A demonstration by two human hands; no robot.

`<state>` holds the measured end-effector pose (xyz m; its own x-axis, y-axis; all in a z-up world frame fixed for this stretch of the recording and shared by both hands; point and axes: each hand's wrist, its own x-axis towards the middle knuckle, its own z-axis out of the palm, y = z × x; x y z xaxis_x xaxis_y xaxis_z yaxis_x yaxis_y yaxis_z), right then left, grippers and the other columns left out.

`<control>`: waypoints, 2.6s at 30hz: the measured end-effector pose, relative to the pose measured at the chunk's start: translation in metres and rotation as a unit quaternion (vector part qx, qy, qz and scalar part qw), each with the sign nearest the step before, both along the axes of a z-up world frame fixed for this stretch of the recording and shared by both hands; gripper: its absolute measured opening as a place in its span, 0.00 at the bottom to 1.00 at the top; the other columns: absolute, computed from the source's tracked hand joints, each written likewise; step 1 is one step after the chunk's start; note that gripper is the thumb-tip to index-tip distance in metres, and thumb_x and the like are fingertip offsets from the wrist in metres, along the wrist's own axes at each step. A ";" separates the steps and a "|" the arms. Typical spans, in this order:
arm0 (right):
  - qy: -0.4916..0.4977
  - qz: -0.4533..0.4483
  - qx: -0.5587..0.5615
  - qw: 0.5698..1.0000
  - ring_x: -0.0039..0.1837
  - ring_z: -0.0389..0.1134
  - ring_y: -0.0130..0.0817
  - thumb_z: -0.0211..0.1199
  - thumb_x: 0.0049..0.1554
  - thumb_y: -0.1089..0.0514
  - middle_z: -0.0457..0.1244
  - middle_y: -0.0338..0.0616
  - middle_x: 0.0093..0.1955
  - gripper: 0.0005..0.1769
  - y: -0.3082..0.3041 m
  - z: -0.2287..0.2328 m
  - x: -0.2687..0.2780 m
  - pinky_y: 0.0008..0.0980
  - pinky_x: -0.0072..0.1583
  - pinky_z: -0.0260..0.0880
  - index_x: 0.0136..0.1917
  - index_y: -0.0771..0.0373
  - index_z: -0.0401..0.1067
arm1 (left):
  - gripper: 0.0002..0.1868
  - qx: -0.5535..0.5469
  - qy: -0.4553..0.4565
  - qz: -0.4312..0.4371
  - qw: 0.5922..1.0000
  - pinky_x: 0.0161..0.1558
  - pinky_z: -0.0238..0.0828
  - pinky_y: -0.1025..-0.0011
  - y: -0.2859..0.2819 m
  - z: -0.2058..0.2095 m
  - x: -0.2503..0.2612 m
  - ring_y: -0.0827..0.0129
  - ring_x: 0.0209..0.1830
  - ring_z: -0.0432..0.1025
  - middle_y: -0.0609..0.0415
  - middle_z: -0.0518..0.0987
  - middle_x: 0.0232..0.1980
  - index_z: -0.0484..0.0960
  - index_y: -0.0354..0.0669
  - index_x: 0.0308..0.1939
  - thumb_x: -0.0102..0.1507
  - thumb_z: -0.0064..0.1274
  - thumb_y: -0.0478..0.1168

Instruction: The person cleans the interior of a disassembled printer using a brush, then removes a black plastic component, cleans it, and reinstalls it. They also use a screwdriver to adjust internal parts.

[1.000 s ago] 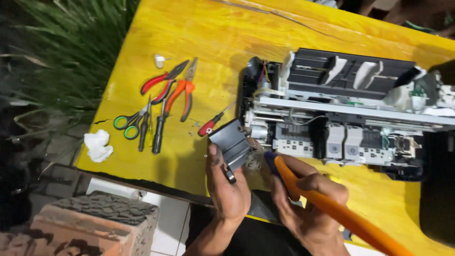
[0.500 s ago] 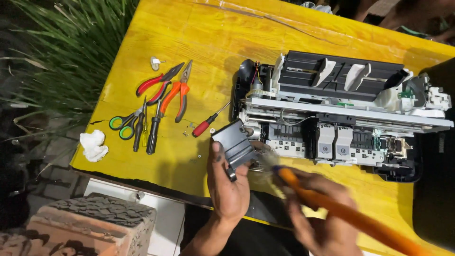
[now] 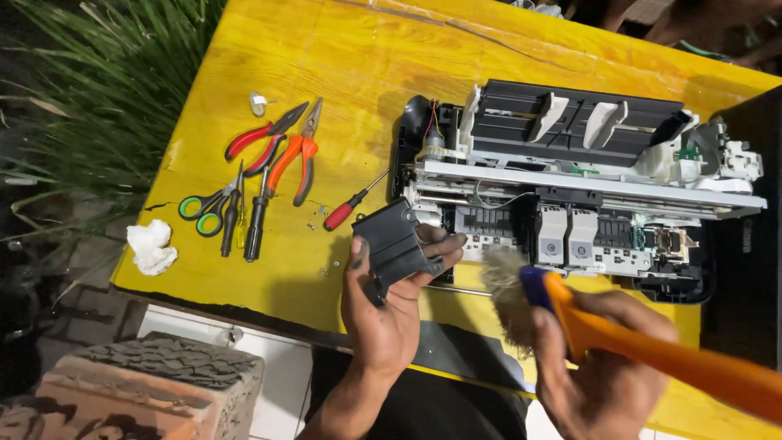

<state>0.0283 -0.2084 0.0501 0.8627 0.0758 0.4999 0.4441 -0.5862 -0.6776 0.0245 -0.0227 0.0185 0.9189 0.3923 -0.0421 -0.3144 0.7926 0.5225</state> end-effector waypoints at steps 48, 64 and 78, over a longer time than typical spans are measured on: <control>-0.116 0.186 -0.087 0.972 0.46 0.66 0.45 0.53 0.64 0.51 0.63 0.57 0.47 0.24 0.058 0.016 -0.006 0.38 0.50 0.67 0.60 0.74 0.74 | 0.22 0.301 0.099 0.138 0.938 0.57 0.75 0.69 -0.010 0.010 -0.011 0.62 0.45 0.80 0.47 0.85 0.43 0.79 0.36 0.46 0.75 0.27 0.43; 0.073 0.017 0.065 0.995 0.43 0.71 0.36 0.68 0.51 0.58 0.69 0.49 0.40 0.12 0.030 -0.002 -0.018 0.29 0.51 0.71 0.46 0.67 0.74 | 0.33 0.663 0.134 0.300 0.672 0.68 0.73 0.55 -0.007 -0.093 -0.032 0.41 0.70 0.70 0.36 0.72 0.68 0.61 0.39 0.74 0.68 0.58 0.33; -0.082 0.012 0.003 0.997 0.41 0.70 0.43 0.72 0.51 0.66 0.67 0.52 0.39 0.10 0.035 0.010 -0.004 0.37 0.52 0.75 0.43 0.72 0.72 | 0.41 0.674 0.161 0.267 0.670 0.65 0.77 0.54 -0.006 -0.092 -0.036 0.41 0.75 0.64 0.33 0.64 0.76 0.52 0.50 0.78 0.66 0.55 0.26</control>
<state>0.0238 -0.1738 0.0604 0.7674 0.0916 0.6346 0.5630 -0.5701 -0.5984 -0.0113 -0.0289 -0.0736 0.6610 0.5428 0.5181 -0.0642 -0.6470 0.7598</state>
